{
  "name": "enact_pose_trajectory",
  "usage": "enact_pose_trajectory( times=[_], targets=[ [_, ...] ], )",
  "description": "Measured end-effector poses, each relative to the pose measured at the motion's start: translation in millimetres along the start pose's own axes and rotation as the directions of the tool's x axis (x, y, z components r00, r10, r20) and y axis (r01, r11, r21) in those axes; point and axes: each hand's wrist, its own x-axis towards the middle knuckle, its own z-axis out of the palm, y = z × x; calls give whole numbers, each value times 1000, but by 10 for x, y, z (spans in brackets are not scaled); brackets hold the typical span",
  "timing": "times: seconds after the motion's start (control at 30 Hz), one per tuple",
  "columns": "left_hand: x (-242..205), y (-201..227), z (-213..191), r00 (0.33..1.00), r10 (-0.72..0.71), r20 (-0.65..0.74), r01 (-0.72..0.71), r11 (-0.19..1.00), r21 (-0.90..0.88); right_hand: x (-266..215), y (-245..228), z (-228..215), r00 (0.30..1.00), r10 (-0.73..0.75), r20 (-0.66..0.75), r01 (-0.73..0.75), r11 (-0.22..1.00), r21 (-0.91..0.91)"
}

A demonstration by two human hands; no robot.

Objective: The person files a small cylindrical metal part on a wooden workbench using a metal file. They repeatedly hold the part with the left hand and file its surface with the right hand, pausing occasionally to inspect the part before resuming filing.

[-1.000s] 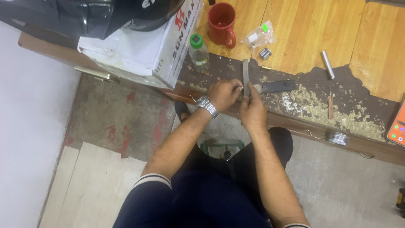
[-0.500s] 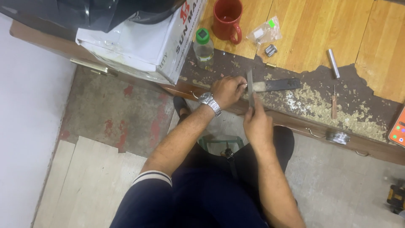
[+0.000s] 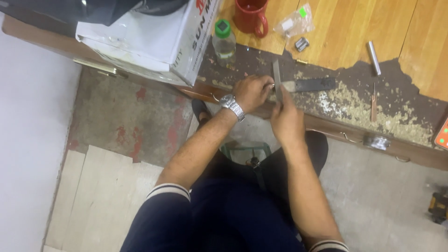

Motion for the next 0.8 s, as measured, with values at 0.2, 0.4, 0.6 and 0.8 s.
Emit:
enact_pose_trajectory(
  times=[0.2,0.4,0.6,0.8],
  targets=[
    [-47,-6,46,999,42,-7,-42,999,-13,-335,-103,-179,999,41,22,-40,998,-39],
    [-32,3,26,1000,-1,-5,1,1000,-2,-5,154,178,995,-55,-85,57,998,18],
    [-56,45,-23,1000,-1,1,1,999,38,-306,73,95,996,8,-86,-2,997,72],
    [-48,145,-206,999,-31,13,32,999,-38,-353,129,39,998,43,-36,-39,992,116]
  ],
)
